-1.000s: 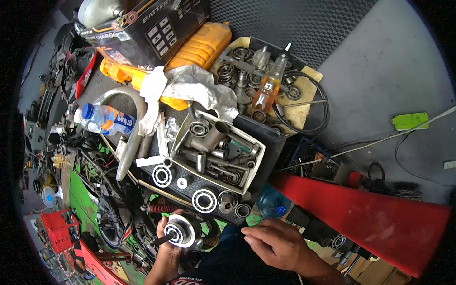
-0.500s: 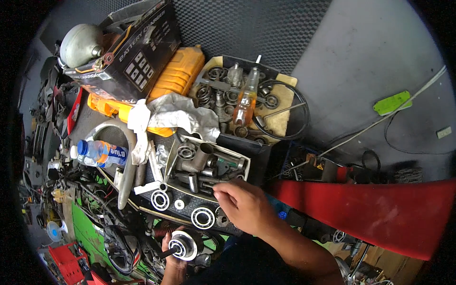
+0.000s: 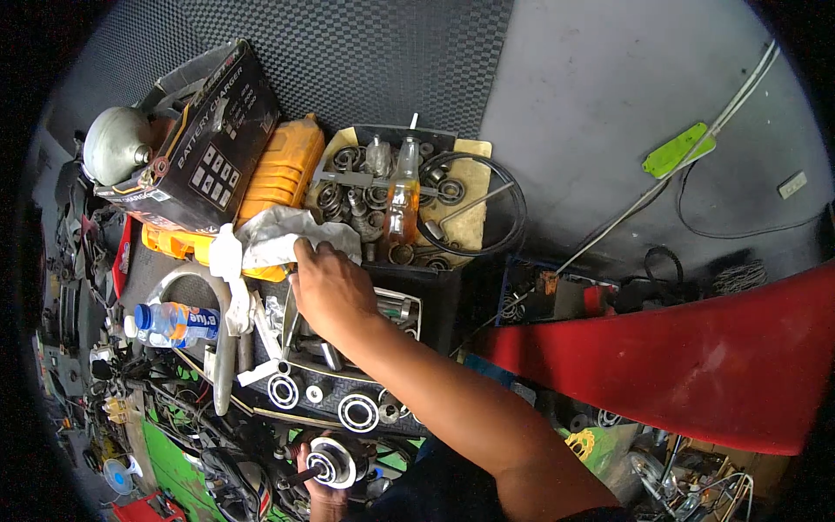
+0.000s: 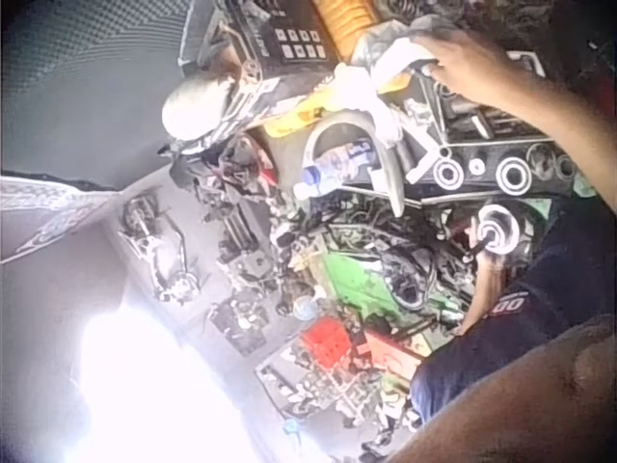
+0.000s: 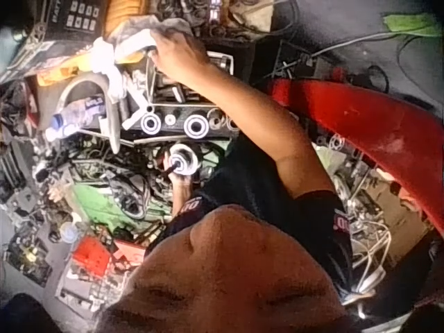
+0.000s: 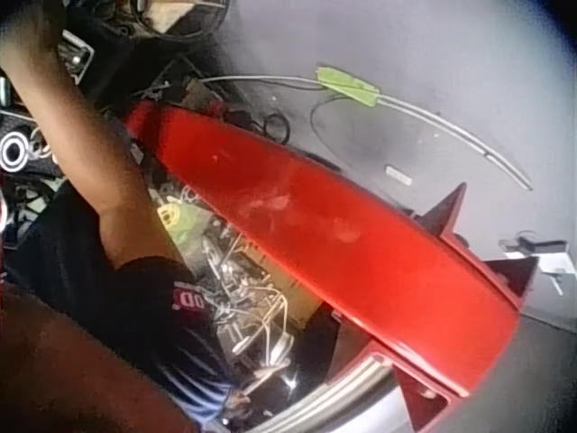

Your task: Inspecting and assembling motorcycle engine components, specifically focusing on the crankshaft and bearings.

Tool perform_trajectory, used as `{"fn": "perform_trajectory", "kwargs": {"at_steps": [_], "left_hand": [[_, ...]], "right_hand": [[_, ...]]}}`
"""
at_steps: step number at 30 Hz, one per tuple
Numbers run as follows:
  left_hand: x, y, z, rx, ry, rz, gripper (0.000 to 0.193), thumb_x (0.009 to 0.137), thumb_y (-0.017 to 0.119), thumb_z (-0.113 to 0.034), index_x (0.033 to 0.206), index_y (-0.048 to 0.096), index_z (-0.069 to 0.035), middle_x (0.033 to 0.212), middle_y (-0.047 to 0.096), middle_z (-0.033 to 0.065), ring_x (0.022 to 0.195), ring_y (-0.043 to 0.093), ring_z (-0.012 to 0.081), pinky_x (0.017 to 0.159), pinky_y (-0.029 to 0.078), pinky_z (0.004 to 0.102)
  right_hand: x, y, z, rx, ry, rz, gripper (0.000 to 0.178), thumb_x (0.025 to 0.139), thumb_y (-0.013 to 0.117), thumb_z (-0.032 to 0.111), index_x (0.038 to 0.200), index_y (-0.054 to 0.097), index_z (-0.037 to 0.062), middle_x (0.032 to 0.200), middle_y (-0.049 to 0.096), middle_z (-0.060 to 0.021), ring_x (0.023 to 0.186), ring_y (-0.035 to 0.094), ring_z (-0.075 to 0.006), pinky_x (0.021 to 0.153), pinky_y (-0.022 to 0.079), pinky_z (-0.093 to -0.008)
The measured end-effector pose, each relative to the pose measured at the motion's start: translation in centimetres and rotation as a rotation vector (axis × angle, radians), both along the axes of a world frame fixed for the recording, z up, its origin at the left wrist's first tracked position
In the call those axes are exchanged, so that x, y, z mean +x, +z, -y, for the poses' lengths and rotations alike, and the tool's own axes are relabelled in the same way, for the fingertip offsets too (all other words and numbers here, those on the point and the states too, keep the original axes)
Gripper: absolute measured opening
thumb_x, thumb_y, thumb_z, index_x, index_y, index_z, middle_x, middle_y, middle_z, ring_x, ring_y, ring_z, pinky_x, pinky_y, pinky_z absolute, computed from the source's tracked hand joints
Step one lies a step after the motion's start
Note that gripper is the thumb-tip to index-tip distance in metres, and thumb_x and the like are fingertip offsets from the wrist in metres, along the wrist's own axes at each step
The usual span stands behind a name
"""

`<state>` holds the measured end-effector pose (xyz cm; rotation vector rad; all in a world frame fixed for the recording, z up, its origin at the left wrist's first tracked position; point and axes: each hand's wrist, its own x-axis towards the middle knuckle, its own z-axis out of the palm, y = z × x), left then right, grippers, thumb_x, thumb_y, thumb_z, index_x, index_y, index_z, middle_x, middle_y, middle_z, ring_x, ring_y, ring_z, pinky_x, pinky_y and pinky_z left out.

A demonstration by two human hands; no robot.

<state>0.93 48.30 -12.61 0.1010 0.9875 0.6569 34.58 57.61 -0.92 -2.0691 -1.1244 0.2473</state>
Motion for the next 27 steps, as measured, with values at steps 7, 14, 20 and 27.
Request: {"fn": "perform_trajectory", "kwargs": {"at_steps": [7, 14, 20, 27], "left_hand": [[0.2, -0.3, -0.3, 0.001, 0.018, 0.064, 0.067, 0.098, 0.058, -0.052, 0.127, 0.061, 0.008, 0.099, 0.076, 0.0194, 0.084, 0.076, 0.0324, 0.075, 0.065, 0.0459], [-0.9, 0.1, 0.1, 0.019, 0.058, -0.014, 0.066, 0.097, 0.061, -0.051, 0.125, 0.063, 0.008, 0.096, 0.076, 0.0188, 0.081, 0.076, 0.0313, 0.074, 0.065, 0.0445], [-1.4, 0.0, -0.2, 0.043, 0.065, 0.022, 0.066, 0.098, 0.060, -0.052, 0.123, 0.063, 0.009, 0.096, 0.076, 0.0182, 0.084, 0.075, 0.0303, 0.076, 0.065, 0.0430], [-1.2, 0.4, 0.0, 0.065, 0.091, -0.056, 0.068, 0.097, 0.059, -0.054, 0.123, 0.064, 0.009, 0.097, 0.076, 0.0181, 0.084, 0.075, 0.0307, 0.077, 0.065, 0.0435]], "right_hand": [[3.3, -1.8, -2.9, -0.355, 0.136, -0.011, 0.032, 0.095, 0.063, 0.017, 0.125, 0.066, 0.0046, 0.109, 0.071, -0.0213, 0.101, 0.072, -0.0390, 0.085, 0.059, -0.0492], [9.0, 3.6, -7.7, 0.139, 0.203, -0.024, 0.019, 0.094, 0.065, 0.015, 0.105, 0.072, 0.0008, 0.094, 0.074, -0.0214, 0.089, 0.075, -0.0352, 0.080, 0.058, -0.0450], [11.0, 7.8, -9.3, 0.240, 0.411, 0.006, 0.032, 0.096, 0.059, 0.006, 0.127, 0.068, 0.0029, 0.109, 0.076, -0.0163, 0.098, 0.074, -0.0280, 0.089, 0.057, -0.0386], [12.6, 7.2, -7.0, -0.436, 0.305, 0.168, 0.016, 0.089, 0.063, 0.010, 0.088, 0.075, -0.0003, 0.089, 0.075, -0.0220, 0.085, 0.074, -0.0351, 0.077, 0.057, -0.0457]]}}
